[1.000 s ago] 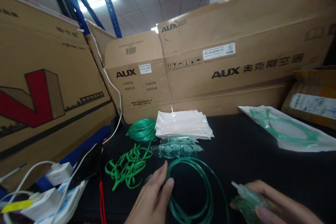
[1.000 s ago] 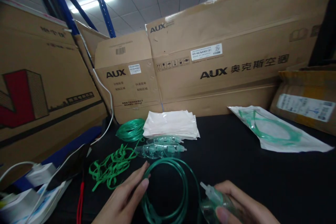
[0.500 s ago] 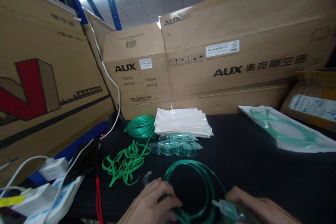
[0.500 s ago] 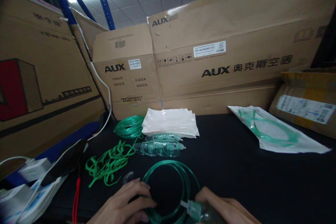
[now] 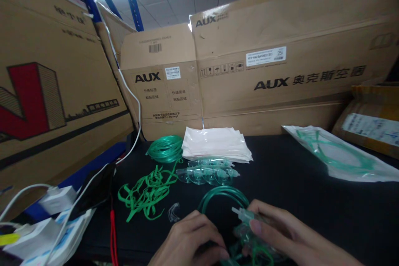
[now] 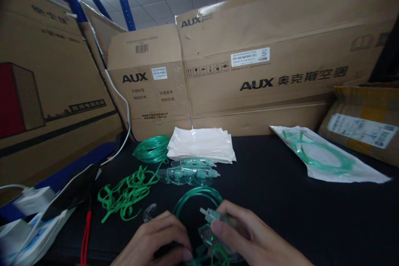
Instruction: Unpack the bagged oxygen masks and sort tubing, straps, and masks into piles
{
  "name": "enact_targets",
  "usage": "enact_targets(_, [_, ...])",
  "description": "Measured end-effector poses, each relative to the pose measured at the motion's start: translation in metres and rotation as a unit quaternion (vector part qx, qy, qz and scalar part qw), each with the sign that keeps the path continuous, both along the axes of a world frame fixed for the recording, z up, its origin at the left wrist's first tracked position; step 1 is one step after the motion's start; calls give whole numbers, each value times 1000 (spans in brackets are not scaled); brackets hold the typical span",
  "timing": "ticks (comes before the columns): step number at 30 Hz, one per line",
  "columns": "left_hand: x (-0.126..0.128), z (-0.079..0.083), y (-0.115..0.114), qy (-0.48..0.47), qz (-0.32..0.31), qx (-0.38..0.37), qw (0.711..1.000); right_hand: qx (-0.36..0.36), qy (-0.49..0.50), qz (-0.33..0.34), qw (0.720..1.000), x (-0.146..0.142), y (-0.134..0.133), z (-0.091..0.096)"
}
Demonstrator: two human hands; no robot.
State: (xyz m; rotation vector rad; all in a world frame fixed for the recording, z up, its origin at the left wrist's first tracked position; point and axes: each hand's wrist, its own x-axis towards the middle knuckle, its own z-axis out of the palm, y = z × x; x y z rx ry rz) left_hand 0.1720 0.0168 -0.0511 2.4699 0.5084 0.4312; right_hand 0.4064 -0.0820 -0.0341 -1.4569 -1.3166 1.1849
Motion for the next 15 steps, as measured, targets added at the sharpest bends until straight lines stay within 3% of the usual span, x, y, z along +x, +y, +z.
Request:
enact_targets(8, [4, 1, -3, 15, -5, 2, 1000, 8, 9, -1, 1000, 14, -5, 0])
enact_targets(15, [11, 0, -5, 4, 52, -33, 998, -16, -9, -26, 999, 30, -15, -21])
